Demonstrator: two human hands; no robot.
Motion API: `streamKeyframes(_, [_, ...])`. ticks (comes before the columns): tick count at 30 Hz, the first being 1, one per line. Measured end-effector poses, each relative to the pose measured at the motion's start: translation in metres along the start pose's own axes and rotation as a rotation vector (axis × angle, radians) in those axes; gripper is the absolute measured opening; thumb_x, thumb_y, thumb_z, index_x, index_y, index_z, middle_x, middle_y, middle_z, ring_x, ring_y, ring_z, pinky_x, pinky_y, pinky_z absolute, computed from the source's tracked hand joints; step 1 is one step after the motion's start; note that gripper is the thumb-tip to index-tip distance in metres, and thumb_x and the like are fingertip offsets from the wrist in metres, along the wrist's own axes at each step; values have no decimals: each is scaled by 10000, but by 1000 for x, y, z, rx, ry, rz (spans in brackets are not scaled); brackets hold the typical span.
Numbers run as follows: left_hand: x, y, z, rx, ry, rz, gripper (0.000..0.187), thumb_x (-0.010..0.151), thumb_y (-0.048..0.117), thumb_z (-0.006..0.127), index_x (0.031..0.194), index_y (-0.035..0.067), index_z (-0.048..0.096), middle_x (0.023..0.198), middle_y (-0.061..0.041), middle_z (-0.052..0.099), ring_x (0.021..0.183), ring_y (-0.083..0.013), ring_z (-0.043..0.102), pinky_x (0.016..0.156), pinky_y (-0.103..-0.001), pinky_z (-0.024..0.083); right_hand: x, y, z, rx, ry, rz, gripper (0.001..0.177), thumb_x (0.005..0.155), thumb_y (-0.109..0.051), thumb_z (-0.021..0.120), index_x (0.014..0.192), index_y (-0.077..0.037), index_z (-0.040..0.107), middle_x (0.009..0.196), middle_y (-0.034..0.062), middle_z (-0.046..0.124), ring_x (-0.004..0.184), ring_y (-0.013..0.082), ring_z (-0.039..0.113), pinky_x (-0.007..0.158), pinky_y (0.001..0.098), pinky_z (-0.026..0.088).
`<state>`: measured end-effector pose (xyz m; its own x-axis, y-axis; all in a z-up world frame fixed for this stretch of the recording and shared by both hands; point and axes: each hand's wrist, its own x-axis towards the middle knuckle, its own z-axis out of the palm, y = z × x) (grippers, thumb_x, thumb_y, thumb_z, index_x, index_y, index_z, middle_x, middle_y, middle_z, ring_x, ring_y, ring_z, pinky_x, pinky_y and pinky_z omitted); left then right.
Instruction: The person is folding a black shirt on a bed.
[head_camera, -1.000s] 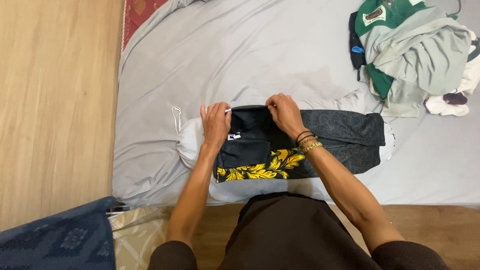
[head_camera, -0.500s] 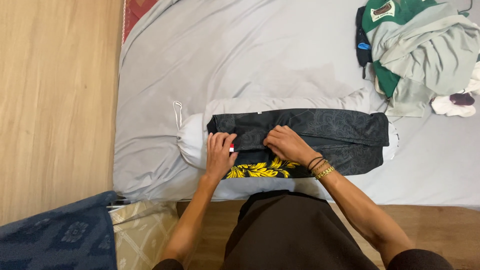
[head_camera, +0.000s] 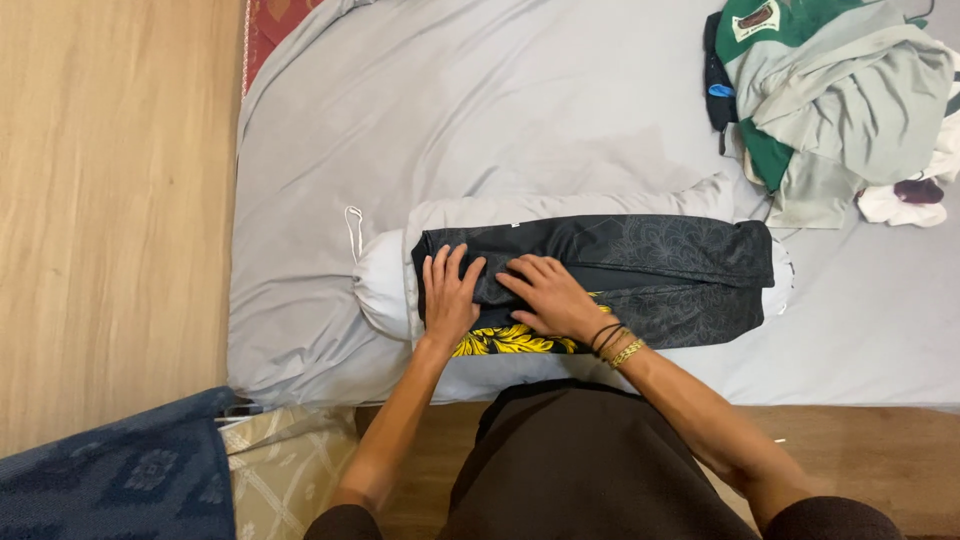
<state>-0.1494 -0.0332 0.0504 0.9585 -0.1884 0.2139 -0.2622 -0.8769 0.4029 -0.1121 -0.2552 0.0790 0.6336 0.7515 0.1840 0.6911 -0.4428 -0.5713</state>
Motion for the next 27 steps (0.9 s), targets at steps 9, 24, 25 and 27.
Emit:
streamKeyframes(9, [-14, -18, 25, 132, -71, 83, 688, 709, -81, 697, 1371, 97, 636, 1457, -93, 566, 1385, -335, 476, 1184, -642, 249, -17, 21, 58, -396, 72, 93, 554, 867, -103, 664, 1414, -66, 583, 1491, 137, 530, 1404, 305, 460, 1181, 500, 330])
streamKeyframes(24, [-36, -35, 21, 32, 64, 93, 557, 861, -103, 583, 1396, 48, 622, 1415, -121, 648, 1183, -227, 665, 1189, -516, 340, -33, 11, 59, -390, 184, 101, 536, 862, -89, 595, 1398, -75, 605, 1474, 174, 528, 1395, 353, 460, 1175, 484, 345])
streamKeyframes(25, [-36, -35, 18, 26, 80, 101, 554, 849, -87, 593, 1384, 50, 632, 1398, -106, 653, 1171, -223, 675, 1185, -506, 350, -34, 14, 60, -394, 175, 123, 528, 858, -77, 584, 1386, -77, 608, 1478, 168, 533, 1397, 348, 463, 1178, 478, 344])
streamKeyframes(27, [-37, -35, 12, 16, 91, 114, 552, 836, -72, 604, 1373, 52, 642, 1381, -90, 657, 1158, -219, 685, 1181, -496, 361, -36, 17, 62, -398, 167, 153, 521, 855, -66, 573, 1374, -79, 611, 1483, 163, 538, 1400, 343, 466, 1182, 473, 344])
